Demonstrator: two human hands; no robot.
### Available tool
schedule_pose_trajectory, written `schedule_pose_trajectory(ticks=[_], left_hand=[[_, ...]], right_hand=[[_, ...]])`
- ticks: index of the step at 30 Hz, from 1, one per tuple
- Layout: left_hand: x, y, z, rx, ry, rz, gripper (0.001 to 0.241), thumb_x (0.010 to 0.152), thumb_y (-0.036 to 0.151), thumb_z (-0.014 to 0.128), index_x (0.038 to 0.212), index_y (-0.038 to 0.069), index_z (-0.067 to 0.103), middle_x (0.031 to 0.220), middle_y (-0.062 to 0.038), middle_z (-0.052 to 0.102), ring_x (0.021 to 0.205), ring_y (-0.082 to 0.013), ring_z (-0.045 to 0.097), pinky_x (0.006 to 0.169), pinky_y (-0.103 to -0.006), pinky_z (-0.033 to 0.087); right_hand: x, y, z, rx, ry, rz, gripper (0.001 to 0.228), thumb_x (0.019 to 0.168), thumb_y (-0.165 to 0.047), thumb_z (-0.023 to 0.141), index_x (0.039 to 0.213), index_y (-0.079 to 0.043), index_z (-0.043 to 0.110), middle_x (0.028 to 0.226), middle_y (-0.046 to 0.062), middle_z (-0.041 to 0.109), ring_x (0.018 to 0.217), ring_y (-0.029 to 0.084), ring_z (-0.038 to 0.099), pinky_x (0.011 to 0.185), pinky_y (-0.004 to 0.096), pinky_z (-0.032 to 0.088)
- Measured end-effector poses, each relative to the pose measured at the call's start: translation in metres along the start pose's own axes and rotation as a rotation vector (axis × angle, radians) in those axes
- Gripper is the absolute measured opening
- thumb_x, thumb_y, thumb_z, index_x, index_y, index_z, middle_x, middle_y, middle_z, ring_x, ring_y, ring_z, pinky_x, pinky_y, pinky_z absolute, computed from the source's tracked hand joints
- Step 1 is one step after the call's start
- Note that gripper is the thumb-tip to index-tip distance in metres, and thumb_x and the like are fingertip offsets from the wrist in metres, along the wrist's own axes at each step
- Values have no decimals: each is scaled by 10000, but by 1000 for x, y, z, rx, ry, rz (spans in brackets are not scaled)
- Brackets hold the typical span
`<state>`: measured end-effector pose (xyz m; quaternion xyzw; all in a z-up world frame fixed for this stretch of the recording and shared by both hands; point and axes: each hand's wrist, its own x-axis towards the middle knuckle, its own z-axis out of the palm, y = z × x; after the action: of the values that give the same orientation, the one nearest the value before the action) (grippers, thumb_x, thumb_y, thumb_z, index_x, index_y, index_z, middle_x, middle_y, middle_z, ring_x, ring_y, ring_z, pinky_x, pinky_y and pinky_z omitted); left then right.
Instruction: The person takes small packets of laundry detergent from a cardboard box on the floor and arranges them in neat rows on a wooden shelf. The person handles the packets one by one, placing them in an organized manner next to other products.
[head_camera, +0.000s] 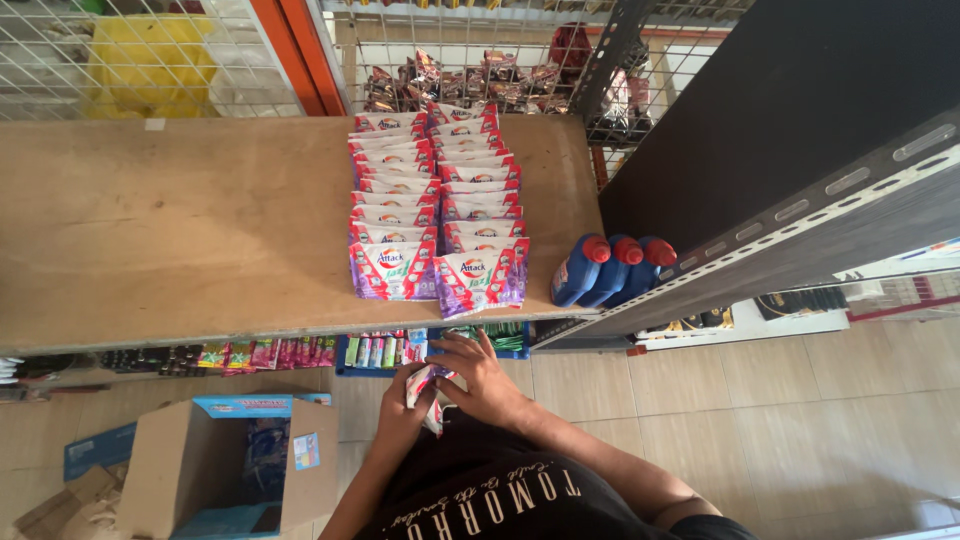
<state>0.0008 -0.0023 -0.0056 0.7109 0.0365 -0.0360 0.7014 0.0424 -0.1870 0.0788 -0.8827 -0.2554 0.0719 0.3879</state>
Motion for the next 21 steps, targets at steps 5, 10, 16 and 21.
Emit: schedule_pose_trajectory(ticks=[5, 10, 16, 21], left_hand=[[-1, -5, -1, 2, -7, -42, 353, 892, 60, 662, 1238, 4, 620, 1063, -131, 738, 953, -183, 688, 840, -327, 561], [-3, -7, 2, 12, -4, 6, 369, 890, 64, 667, 1249, -3, 614, 1087, -131, 733, 983, -183, 690, 866, -323, 554], [2, 18, 5, 11, -6, 22, 419, 864, 77, 693, 1265, -4, 602, 1094, -133, 726, 981, -197, 684, 860, -330, 552], [-2, 34, 3, 4, -30, -124, 435, 888, 113, 650, 1305, 12, 577, 1096, -109, 715, 974, -173, 684, 777, -341, 572]], right_hand=[[0, -2, -1, -10, 1, -17, 387, 915, -208, 722, 1296, -156, 681, 1452, 106, 587, 1458, 344, 417, 1217, 665, 142], [-2, -3, -4, -2, 14, -30, 320, 891, -192, 745, 1203, -136, 706, 1368, 84, 635, 1424, 325, 463, 1226, 654, 156], [4, 4, -13, 3, 134, -96, 237, 877, -171, 751, 1097, -99, 696, 1213, 68, 686, 1291, 291, 582, 1234, 645, 199], [-5, 8, -17, 118, 213, -2, 261, 928, -144, 708, 1170, -70, 643, 1175, 105, 688, 1207, 314, 627, 1222, 595, 229]])
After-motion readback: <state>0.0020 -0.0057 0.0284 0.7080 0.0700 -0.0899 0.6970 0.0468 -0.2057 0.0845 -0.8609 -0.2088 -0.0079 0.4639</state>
